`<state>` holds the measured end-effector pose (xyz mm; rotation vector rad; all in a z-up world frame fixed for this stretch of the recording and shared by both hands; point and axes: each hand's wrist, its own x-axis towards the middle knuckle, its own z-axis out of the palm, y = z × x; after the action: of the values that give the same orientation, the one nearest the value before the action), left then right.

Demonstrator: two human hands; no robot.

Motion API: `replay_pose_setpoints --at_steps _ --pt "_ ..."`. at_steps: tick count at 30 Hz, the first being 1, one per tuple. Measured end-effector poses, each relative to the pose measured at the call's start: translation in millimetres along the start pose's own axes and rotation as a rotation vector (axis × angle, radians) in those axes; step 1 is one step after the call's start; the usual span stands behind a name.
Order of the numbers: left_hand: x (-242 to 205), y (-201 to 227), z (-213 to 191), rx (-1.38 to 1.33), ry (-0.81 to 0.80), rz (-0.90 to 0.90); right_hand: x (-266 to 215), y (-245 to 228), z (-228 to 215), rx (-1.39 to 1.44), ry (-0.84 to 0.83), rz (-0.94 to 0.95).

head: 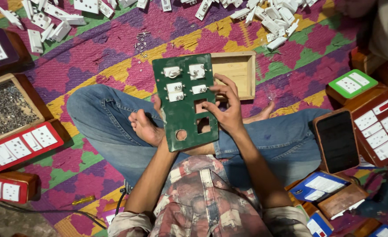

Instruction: The person sits on the floor and assembles white electrical switches onto a green backplate. They pick up switches from a pile, place them into cutouts on the backplate, and secure them by hand.

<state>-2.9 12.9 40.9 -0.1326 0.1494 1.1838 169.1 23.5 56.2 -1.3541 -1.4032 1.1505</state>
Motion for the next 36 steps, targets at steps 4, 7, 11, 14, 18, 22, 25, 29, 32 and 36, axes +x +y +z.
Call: replay_pose_setpoints --at_steps 4,7,11,14,18,22,25,29,32,36 --pt "-1.3 0.6 -0.4 0.002 0.0 0.005 -1.6 -2.4 1.4 -0.132 -0.002 -0.136" --pt "-4.6 1.5 -1.5 0.012 -0.001 0.018 -0.5 -2.7 3.2 -0.058 0.021 -0.131" --pt "-2.1 0.6 -2.2 0.023 -0.013 0.007 -1.7 -1.6 1.3 -0.11 0.032 -0.124" --pt "-0.3 0.2 -2.0 0.033 -0.017 -0.013 -4.4 -0.3 2.8 -0.152 0.049 -0.103" --pt "6.8 0.2 3.4 0.063 -0.038 -0.04 -1.1 -9.6 3.9 -0.14 0.106 0.037" --pt "11.5 -0.4 6.2 0.089 -0.071 -0.053 -8.7 -34.4 -9.0 -0.308 -0.073 -0.332" --pt "7.0 1.8 2.4 0.124 -0.099 -0.022 -28.8 -53.8 -19.4 -0.268 -0.368 -0.366" --pt "3.1 -1.2 -10.0 0.21 -0.136 0.03 -62.8 -55.5 -9.8 -0.517 -0.234 -0.329" --pt "0.5 -7.2 -21.2 0.437 -0.057 0.096 -73.3 -38.6 -12.7 -0.375 0.032 -0.331" --pt "-6.2 2.5 -33.8 0.569 0.177 0.325 -82.8 -31.7 -29.9 -0.084 0.391 -0.046"
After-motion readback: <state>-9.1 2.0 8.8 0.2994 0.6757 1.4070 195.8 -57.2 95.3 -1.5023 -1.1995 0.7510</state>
